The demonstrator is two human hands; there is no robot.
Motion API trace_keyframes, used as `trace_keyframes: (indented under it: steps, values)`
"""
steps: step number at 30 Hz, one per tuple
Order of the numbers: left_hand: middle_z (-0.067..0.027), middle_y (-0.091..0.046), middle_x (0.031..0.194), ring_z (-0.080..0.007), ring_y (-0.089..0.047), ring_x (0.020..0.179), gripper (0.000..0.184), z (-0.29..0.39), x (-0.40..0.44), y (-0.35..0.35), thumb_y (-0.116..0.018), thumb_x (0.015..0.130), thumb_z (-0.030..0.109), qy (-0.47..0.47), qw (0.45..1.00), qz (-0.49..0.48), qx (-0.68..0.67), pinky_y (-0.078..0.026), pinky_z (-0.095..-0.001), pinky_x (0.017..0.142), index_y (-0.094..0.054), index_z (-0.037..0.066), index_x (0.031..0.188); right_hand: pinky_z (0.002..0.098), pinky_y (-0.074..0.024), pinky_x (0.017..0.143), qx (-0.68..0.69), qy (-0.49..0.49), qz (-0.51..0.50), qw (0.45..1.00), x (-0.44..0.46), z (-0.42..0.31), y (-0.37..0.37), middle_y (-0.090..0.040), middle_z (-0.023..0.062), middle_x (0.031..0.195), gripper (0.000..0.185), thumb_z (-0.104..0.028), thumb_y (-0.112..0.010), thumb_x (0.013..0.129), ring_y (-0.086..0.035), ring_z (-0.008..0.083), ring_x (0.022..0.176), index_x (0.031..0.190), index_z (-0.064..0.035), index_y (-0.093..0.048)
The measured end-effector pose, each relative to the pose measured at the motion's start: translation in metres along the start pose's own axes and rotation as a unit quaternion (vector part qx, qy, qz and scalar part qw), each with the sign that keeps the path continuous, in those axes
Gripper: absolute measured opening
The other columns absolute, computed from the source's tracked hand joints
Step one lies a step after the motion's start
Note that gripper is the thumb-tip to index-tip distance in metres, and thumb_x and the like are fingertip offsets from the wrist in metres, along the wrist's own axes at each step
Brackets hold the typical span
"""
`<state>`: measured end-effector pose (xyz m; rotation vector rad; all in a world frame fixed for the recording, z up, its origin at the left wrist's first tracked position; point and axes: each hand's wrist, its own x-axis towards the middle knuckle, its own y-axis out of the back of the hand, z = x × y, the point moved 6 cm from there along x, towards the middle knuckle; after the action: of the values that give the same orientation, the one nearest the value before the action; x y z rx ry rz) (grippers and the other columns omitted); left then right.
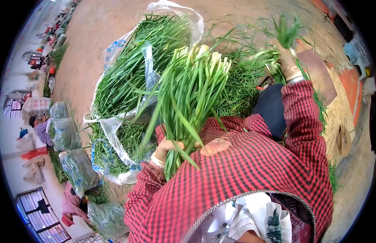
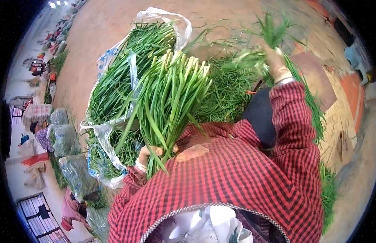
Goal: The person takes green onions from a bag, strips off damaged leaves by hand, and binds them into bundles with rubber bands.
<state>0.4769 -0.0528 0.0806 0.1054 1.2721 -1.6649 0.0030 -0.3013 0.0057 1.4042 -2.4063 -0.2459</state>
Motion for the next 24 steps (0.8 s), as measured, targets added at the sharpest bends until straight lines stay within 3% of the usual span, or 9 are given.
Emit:
trace_keyframes:
  steps: [2, 5, 9, 13, 15, 17, 19, 21, 24]
  values:
    - [-0.0172, -0.063, 0.114, -0.0277, -0.062, 0.105, 0.067, 0.0, 0.001, 0.003, -0.064, 0.064, -0.003, -0.005, 1.0, 0.006, -0.012, -0.047, -0.0371, 0.093, -0.049, -0.003, 0.129, 0.0263, -0.0345, 0.048, 0.164, -0.194, 0.017, 0.967, -0.017, -0.001, 0.022, -0.059, -0.0037, 0.069, 0.036, -0.046, -0.064, 0.084, -0.045, 0.0092, 0.053, 0.087, -0.0107, -0.072]
    - [-0.0165, -0.063, 0.112, -0.027, -0.062, 0.103, 0.065, 0.004, 0.0, 0.0, -0.064, 0.065, -0.003, -0.011, 1.0, 0.021, 0.011, -0.048, -0.0361, 0.092, -0.049, -0.003, 0.128, 0.0239, -0.0324, 0.046, 0.149, -0.218, 0.025, 0.964, -0.03, -0.02, 0.036, -0.058, -0.0049, 0.069, 0.028, -0.04, -0.066, 0.086, -0.043, 0.0066, 0.052, 0.085, -0.0127, -0.072]
    - [-0.0156, -0.064, 0.111, -0.0261, -0.063, 0.1, 0.062, 0.007, -0.003, -0.003, -0.065, 0.066, -0.003, -0.018, 0.997, 0.048, 0.065, -0.048, -0.0348, 0.09, -0.05, -0.003, 0.127, 0.0278, -0.0447, 0.049, 0.212, -0.216, 0.244, 0.921, -0.058, -0.087, 0.063, -0.063, 0.0044, 0.076, 0.028, -0.029, -0.073, 0.083, -0.055, 0.0111, 0.061, 0.095, -0.0043, -0.067]
    - [-0.0146, -0.064, 0.109, -0.0252, -0.063, 0.098, 0.06, 0.015, -0.006, -0.001, -0.066, 0.068, -0.003, -0.019, 0.99, 0.078, 0.112, -0.049, -0.0335, 0.087, -0.051, -0.003, 0.126, 0.0284, -0.0492, 0.056, 0.241, -0.181, 0.048, 0.952, -0.028, -0.041, 0.074, -0.065, 0.0078, 0.087, 0.026, -0.026, -0.064, 0.089, -0.06, 0.0149, 0.072, 0.104, -0.004, -0.064]
    - [-0.0142, -0.064, 0.108, -0.0248, -0.064, 0.096, 0.059, 0.016, -0.005, -0.001, -0.066, 0.068, -0.003, -0.016, 0.987, 0.09, 0.132, -0.05, -0.0328, 0.086, -0.052, -0.003, 0.125, 0.0306, -0.0481, 0.072, 0.093, -0.133, -0.204, 0.966, -0.045, -0.055, 0.037, -0.065, 0.0113, 0.099, 0.035, -0.026, -0.064, 0.088, -0.06, 0.0211, 0.088, 0.114, -0.0032, -0.06]
    - [-0.0137, -0.065, 0.107, -0.0243, -0.064, 0.095, 0.058, 0.016, 0.0, -0.003, -0.067, 0.069, -0.002, -0.011, 0.985, 0.09, 0.145, -0.05, -0.0321, 0.085, -0.052, -0.003, 0.125, 0.0358, -0.0384, 0.103, -0.162, -0.036, -0.508, 0.845, -0.111, -0.106, -0.024, -0.061, 0.0186, 0.118, 0.067, -0.029, -0.072, 0.077, -0.055, 0.032, 0.116, 0.132, -0.0007, -0.048]
    - [-0.013, -0.065, 0.105, -0.0234, -0.064, 0.093, 0.056, 0.011, 0.009, -0.008, -0.067, 0.07, -0.002, -0.016, 0.987, 0.078, 0.141, -0.05, -0.0316, 0.084, -0.053, -0.003, 0.124, 0.0417, -0.0339, 0.107, -0.304, 0.26, -0.469, 0.788, -0.148, -0.153, -0.045, -0.037, 0.0212, 0.142, 0.088, -0.036, -0.076, 0.071, -0.038, 0.0355, 0.131, 0.141, -0.0036, -0.034]
    - [-0.0115, -0.066, 0.102, -0.0212, -0.065, 0.088, 0.052, 0.005, 0.017, -0.012, -0.068, 0.071, -0.001, -0.041, 0.993, 0.048, 0.102, -0.051, -0.0309, 0.081, -0.055, -0.002, 0.121, 0.0432, -0.0255, 0.112, -0.216, 0.367, -0.339, 0.839, -0.153, -0.206, -0.052, -0.034, 0.0213, 0.144, 0.099, -0.039, -0.079, 0.066, -0.032, 0.0349, 0.134, 0.144, -0.005, -0.029]
    - [-0.0099, -0.065, 0.104, -0.0189, -0.063, 0.091, 0.052, -0.006, 0.022, -0.001, -0.068, 0.071, 0.0, 0.032, 0.984, 0.034, 0.169, -0.05, -0.0299, 0.083, -0.054, -0.001, 0.121, 0.0451, -0.0164, 0.116, -0.205, 0.434, -0.371, 0.795, -0.179, -0.242, -0.078, -0.034, 0.0216, 0.144, 0.093, -0.045, -0.073, 0.072, -0.029, 0.0349, 0.137, 0.144, -0.0055, -0.03]
